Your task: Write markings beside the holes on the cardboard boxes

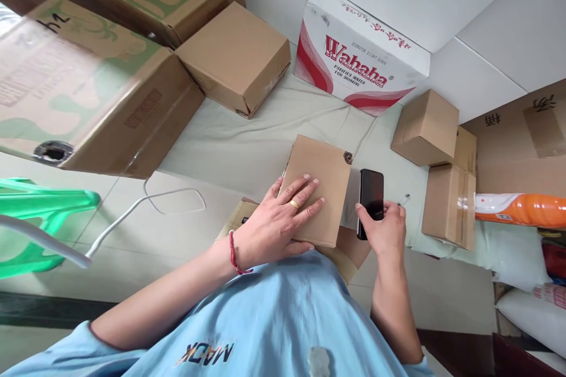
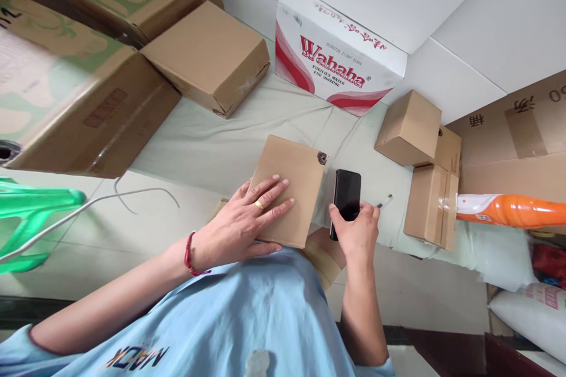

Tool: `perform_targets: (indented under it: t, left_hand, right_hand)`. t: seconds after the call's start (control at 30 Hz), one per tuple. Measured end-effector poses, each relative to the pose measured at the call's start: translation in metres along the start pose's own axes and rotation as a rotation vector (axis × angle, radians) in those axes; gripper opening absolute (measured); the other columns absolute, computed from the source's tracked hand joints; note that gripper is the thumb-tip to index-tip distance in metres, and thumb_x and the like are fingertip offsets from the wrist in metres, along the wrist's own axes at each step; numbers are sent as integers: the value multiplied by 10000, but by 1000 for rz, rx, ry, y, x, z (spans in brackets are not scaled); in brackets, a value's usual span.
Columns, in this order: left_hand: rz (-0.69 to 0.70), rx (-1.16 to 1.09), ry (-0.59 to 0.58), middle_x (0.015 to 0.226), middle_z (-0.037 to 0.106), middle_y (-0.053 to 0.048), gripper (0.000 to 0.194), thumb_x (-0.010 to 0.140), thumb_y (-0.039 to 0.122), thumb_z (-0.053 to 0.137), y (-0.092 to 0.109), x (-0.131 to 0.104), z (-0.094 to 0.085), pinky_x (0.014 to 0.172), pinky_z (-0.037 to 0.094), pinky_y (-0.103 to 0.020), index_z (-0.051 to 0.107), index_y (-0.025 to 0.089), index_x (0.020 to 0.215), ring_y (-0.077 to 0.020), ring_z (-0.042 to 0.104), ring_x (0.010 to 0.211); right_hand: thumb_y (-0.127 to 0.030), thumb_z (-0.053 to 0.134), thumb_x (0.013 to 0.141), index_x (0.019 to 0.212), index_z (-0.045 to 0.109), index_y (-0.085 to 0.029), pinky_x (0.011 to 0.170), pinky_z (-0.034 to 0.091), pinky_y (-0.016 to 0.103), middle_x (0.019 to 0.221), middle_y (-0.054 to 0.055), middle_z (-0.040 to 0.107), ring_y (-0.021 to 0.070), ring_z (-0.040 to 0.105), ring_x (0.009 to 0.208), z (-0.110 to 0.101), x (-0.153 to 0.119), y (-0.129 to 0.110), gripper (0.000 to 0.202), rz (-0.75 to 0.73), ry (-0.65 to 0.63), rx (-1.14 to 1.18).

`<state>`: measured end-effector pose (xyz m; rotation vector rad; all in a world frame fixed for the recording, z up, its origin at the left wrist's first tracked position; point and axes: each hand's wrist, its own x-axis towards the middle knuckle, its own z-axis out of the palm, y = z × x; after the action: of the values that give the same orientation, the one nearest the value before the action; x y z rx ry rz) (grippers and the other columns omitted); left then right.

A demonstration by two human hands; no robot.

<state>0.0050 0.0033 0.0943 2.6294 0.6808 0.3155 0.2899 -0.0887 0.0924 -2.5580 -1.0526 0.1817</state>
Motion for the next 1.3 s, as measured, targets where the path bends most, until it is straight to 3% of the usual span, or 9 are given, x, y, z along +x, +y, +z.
perform_targets:
  t: [0.13,0.3,0.83,1.03,1.17,1.3]
  left_hand:
    - [-15,17,-17,1797,344,-230,901,930,601,790,3,2,-4,1283,317,-730,492,189,1674,-470,314,1661]
    - [-27,35,-50,1789,360,-231,867,953,618,761,7,5,-10,1270,361,-701,507,192,1664,-460,328,1659]
    - [-22,60,-29,1782,365,-242,898,941,614,776,9,5,-7,1235,397,-733,494,171,1670,-481,362,1637]
    - [-25,55,-26,1793,347,-233,918,934,624,786,8,3,-5,1249,379,-732,485,176,1678,-473,337,1653]
    - [-14,42,-42,1797,339,-232,924,945,643,771,7,2,-5,1252,374,-741,481,166,1682,-481,332,1656]
    - [-25,30,-42,1797,341,-225,907,956,641,759,5,2,-7,1264,371,-730,483,176,1684,-475,337,1658]
  right_hand:
    - [-720,776,752,1080,568,-230,959,576,534,1142,137,618,333,639,1056,-11,-13,-42,625,-182,107,107]
    - [-698,770,777,1075,517,-245,894,597,520,1089,93,589,310,639,990,-2,-29,-76,598,-276,65,163]
    - [-794,730,807,1129,496,-240,849,599,502,1122,111,581,323,637,1015,2,-33,-88,683,-278,87,168]
    - [-770,763,790,1130,511,-232,947,583,527,1147,125,591,337,631,1089,6,-25,-62,685,-287,105,188]
    - [-748,788,744,1094,521,-229,966,572,547,1151,133,590,362,627,1112,13,-7,-19,681,-128,89,103]
    - [-628,841,721,1144,557,-186,907,578,520,1208,177,595,379,663,1064,22,3,20,674,48,-6,-74]
